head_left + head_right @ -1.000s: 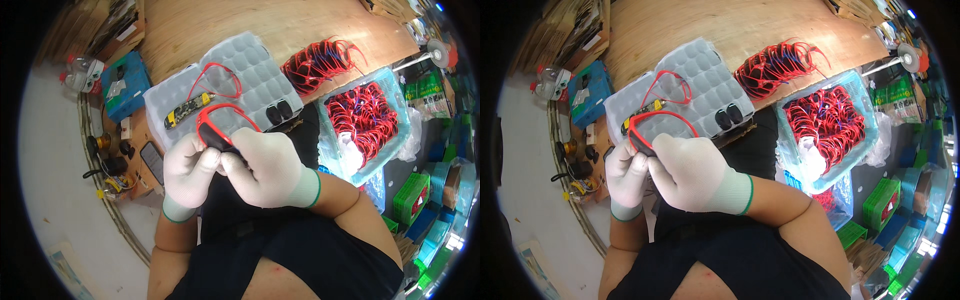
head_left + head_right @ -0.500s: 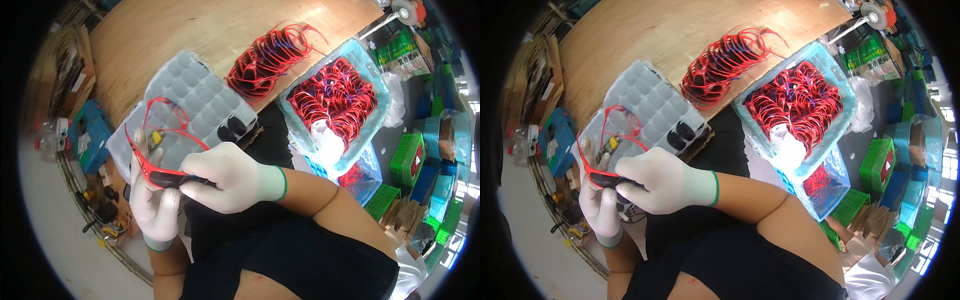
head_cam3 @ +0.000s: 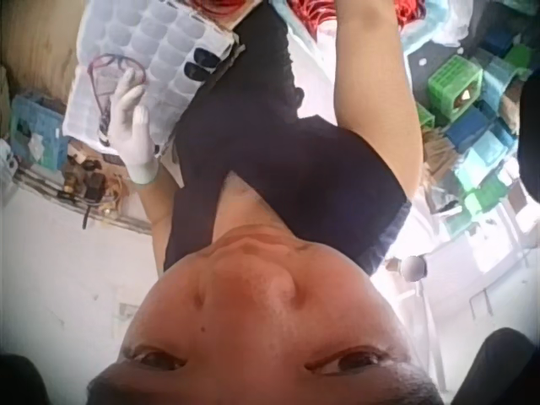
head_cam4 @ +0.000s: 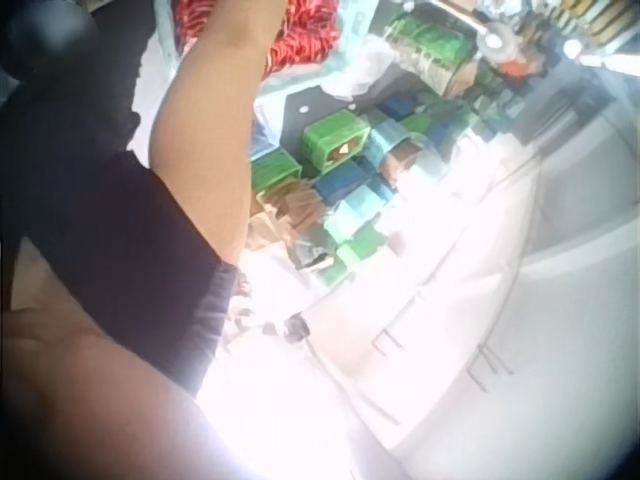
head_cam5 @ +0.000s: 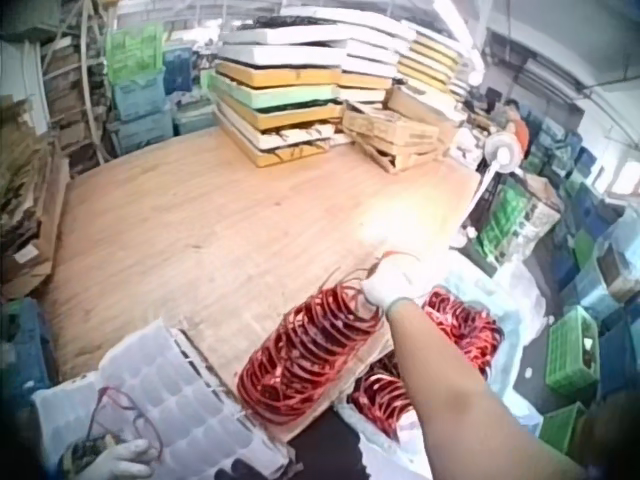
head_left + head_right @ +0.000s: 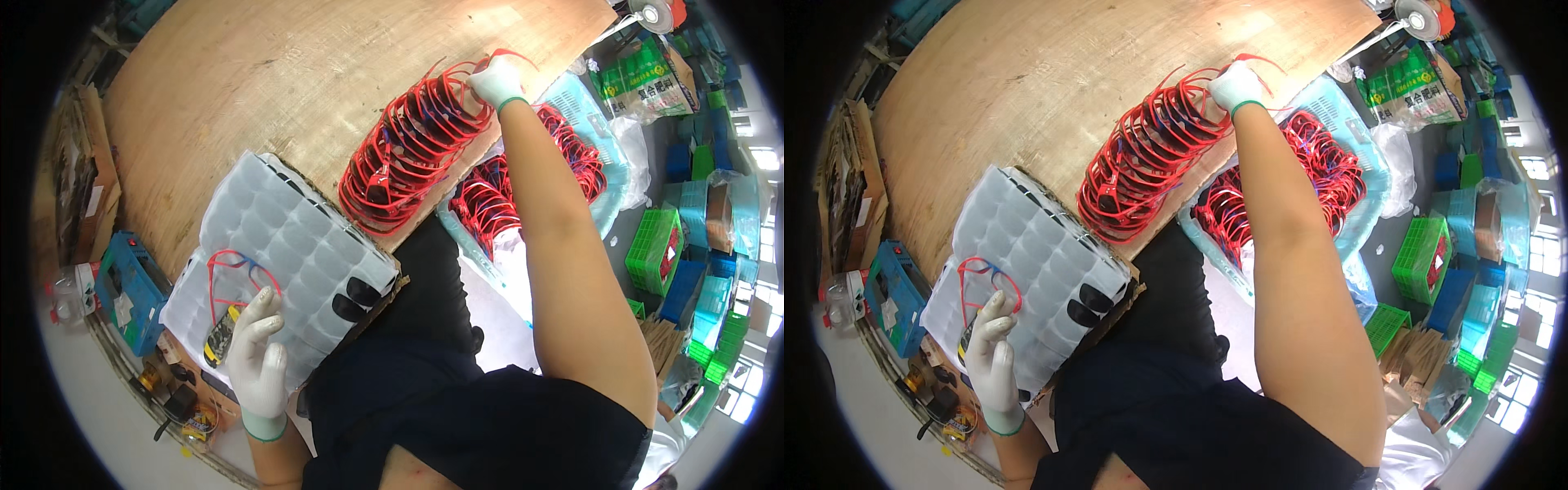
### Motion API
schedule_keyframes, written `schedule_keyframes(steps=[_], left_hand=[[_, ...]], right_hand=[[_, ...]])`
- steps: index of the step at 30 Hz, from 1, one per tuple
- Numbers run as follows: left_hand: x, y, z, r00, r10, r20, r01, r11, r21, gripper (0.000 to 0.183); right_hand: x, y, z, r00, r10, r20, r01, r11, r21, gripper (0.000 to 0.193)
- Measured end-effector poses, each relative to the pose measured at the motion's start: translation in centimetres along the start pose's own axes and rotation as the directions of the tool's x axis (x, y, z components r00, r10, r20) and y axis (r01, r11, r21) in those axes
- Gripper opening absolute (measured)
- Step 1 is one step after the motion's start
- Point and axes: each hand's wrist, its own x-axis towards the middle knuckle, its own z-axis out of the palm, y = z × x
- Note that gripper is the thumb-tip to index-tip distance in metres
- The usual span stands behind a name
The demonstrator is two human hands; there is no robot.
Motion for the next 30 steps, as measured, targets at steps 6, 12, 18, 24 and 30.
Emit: schedule_keyframes(steps=[6, 12, 18, 24, 30], left_hand=[[1.5, -0.2, -0.5, 1.000, -0.019, 0.014, 0.019, 1.000, 0.011, 0.028], [1.9, -1.4, -0.8, 1.000, 0.003, -0.011, -0.004, 0.999, -0.036, 0.033], [0.7, -0.6, -0.6, 1.000, 0.012, 0.006, -0.012, 0.999, -0.038, 0.028], [-0.5, -0.5, -1.2, 1.000, -0.006, -0.030, 0.006, 1.000, -0.019, 0.028], [-0.4, -0.2, -1.0, 1.000, 0.001, -0.023, -0.001, 1.000, -0.024, 0.028]], right_hand=[[-0.6, 1.2, 0.7, 0.995, -0.086, -0.042, 0.086, 0.996, 0.009, 0.037], [-4.3, 3.1, -0.4, 0.897, -0.431, 0.094, 0.402, 0.886, 0.231, 0.034], [-3.0, 2.2, -0.5, 0.836, -0.504, 0.220, 0.437, 0.852, 0.289, 0.033], [-3.3, 0.1, -1.0, 0.807, -0.444, 0.390, 0.348, 0.890, 0.294, 0.039], [-2.3, 2.1, 0.5, 0.782, -0.493, 0.383, 0.380, 0.863, 0.335, 0.047]])
